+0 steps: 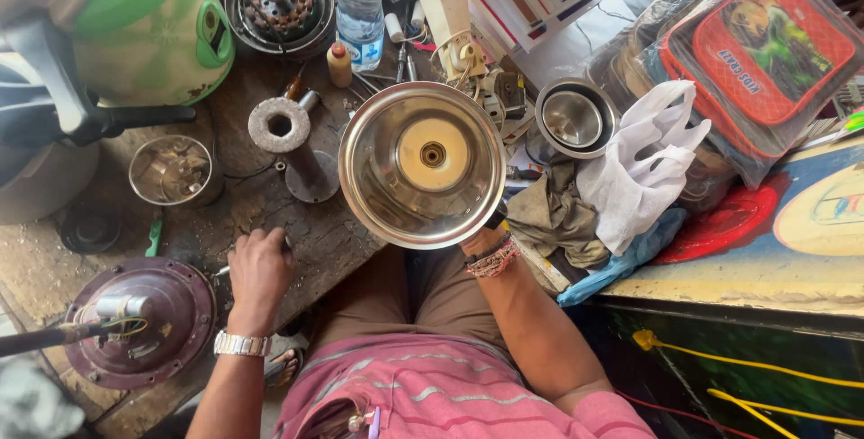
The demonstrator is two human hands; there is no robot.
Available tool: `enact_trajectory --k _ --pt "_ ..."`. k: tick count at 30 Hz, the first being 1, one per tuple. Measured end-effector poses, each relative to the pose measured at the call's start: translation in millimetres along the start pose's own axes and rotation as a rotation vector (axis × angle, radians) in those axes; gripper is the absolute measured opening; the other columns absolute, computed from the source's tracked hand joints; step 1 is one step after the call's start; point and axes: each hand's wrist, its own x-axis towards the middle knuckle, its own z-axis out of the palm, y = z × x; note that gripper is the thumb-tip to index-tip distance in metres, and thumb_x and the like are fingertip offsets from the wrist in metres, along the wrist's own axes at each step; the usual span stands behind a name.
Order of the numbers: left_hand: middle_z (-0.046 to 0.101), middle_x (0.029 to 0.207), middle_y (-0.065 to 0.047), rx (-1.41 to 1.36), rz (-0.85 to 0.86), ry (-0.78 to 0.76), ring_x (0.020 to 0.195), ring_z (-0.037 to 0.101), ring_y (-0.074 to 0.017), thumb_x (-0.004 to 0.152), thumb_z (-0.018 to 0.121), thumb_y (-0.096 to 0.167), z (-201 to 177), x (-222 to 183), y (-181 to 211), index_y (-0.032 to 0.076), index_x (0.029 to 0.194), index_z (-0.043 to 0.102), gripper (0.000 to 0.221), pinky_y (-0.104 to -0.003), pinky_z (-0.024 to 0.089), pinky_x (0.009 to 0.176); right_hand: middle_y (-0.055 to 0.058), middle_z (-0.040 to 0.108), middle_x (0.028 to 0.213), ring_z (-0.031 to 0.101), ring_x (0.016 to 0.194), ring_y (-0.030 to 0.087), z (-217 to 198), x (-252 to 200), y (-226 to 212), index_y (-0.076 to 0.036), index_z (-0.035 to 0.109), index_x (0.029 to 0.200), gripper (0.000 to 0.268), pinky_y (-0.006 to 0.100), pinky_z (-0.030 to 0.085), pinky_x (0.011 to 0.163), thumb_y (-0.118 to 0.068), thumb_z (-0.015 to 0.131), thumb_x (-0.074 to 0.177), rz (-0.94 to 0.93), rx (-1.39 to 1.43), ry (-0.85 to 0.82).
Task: The person disassembles a stainless steel blender jar, removes the blade assembly, and uses a hammer and pliers to adjust internal components. They repeatedly insert and remove the blade shaft, tap it with a hammer, and reassemble the jar with the blade and a rubber gasket.
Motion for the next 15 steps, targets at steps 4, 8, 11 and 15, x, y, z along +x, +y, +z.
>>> enact_trajectory --k 4,8,11,15 --pt "0.066 0.099 -0.009 0.033 0.056 0.019 0.103 0.061 -0.0323 0.081 0.073 0.015 0.7 -1.0 4.3 0.016 0.107 0.075 0.026 -0.05 0.047 0.09 0.014 0.058 0.132 0.058 0.122 0.025 3.3 7.3 -26.3 -0.004 0.044 0.153 0.067 0.038 0.053 0.105 -0.038 0.073 0.104 -0.098 0.129 0.063" --pt "0.066 0.097 -0.006 0.096 0.069 0.028 0.104 0.061 -0.0306 0.082 0.074 0.018 -2.7 -11.0 6.9 0.02 0.105 0.076 0.023 -0.053 0.045 0.095 0.015 0.057 0.134 0.058 0.125 0.025 31.6 13.0 -71.7 -0.003 0.043 0.154 0.065 0.038 0.053 0.107 -0.038 0.073 0.106 -0.319 0.238 0.016" --pt "0.068 0.097 -0.006 0.003 0.118 0.181 0.102 0.064 -0.0293 0.08 0.073 0.013 -8.0 -12.2 11.6 0.019 0.105 0.075 0.026 -0.052 0.045 0.101 0.015 0.059 0.134 0.061 0.123 0.024 67.0 17.1 -103.5 -0.005 0.039 0.151 0.074 0.039 0.056 0.105 -0.037 0.081 0.098 -0.52 -0.113 -0.051" --pt "0.071 0.096 -0.006 -0.582 -0.064 0.325 0.092 0.066 -0.0276 0.092 0.069 0.016 -15.5 -10.7 11.9 0.01 0.106 0.071 0.015 -0.052 0.047 0.093 0.014 0.056 0.139 0.064 0.128 0.023 123.7 42.1 -103.8 -0.013 0.039 0.148 0.082 0.033 0.062 0.112 -0.036 0.09 0.089 -0.83 -0.721 -0.374"
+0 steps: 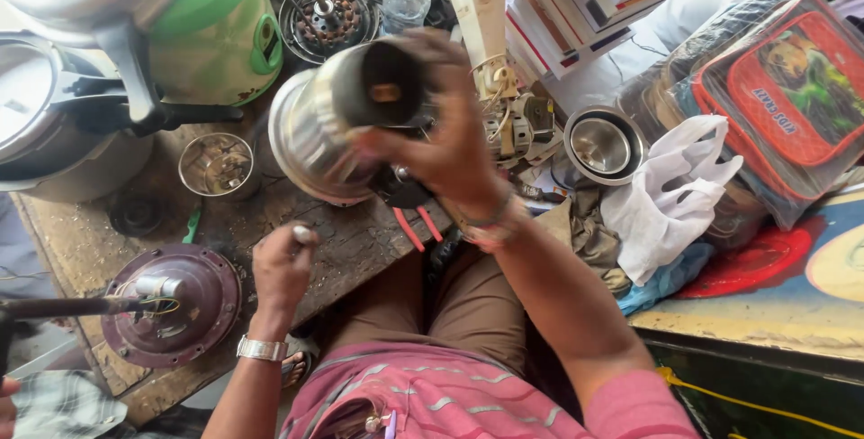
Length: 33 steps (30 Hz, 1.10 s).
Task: The person disassembles a stainless steel blender jar, removes the blade assembly, and uses a hammer and pliers to adjust internal components. They repeatedly insert and remove the blade shaft, tap it with a hammer, and reassemble the jar with the blade and a rubber gasket.
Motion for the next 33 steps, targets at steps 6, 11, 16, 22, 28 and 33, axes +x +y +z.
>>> enact_trajectory --k 6,11,16,22,28,33 --pt "0.066 0.095 -0.011 -1.163 -0.633 0.3 0.085 0.061 -0.0255 0.105 0.058 0.025 -21.5 34.4 -10.4 0.003 0.113 0.06 0.023 -0.047 0.05 0.081 0.017 0.061 0.142 0.061 0.13 0.031 49.1 12.8 13.2 -0.007 0.03 0.155 0.106 0.039 0.053 0.108 -0.049 0.09 0.079 0.212 -0.107 -0.283" --pt "0.062 0.112 -0.011 -1.522 -0.968 0.256 0.098 0.063 -0.0238 0.106 0.054 0.014 -52.7 54.0 5.6 0.003 0.119 0.054 0.016 -0.048 0.057 0.09 0.029 0.042 0.158 0.049 0.144 0.04 47.9 -21.5 50.6 -0.003 0.023 0.16 0.1 0.045 0.041 0.12 -0.052 0.077 0.091 0.033 -0.062 -0.196" --pt "0.065 0.11 -0.015 -1.466 -0.174 0.223 0.107 0.067 -0.0278 0.108 0.057 0.001 -87.8 65.6 76.6 0.001 0.127 0.053 0.019 -0.047 0.058 0.098 0.018 0.071 0.119 0.071 0.11 0.036 18.2 -118.8 115.6 -0.007 0.06 0.137 0.044 0.045 0.057 0.095 -0.037 0.063 0.104 0.802 -0.46 -0.024" --pt "0.074 0.121 -0.019 -0.932 0.374 0.128 0.105 0.074 -0.0233 0.11 0.068 -0.004 -112.3 108.7 156.6 -0.004 0.132 0.062 0.023 -0.033 0.062 0.095 0.02 0.058 0.111 0.061 0.101 0.041 18.7 -219.0 155.4 -0.011 0.059 0.13 0.055 0.05 0.055 0.081 -0.017 0.078 0.078 0.503 -0.884 -0.505" --pt "0.077 0.114 -0.008 -0.609 0.405 -0.102 0.103 0.072 -0.0108 0.1 0.075 0.001 -84.9 146.4 193.6 0.001 0.126 0.07 0.026 -0.026 0.061 0.092 0.021 0.057 0.111 0.067 0.093 0.041 15.2 -211.3 166.7 -0.011 0.045 0.144 0.065 0.05 0.058 0.079 -0.014 0.074 0.086 0.591 -0.958 -0.627" --pt "0.078 0.113 -0.006 -0.581 0.404 -0.154 0.105 0.071 -0.0091 0.099 0.075 0.001 -71.1 157.2 187.1 0.001 0.124 0.072 0.025 -0.025 0.058 0.094 0.024 0.06 0.108 0.068 0.086 0.043 9.5 -180.7 155.8 -0.012 0.045 0.142 0.062 0.052 0.057 0.074 -0.012 0.072 0.086 0.669 -0.885 -0.614"
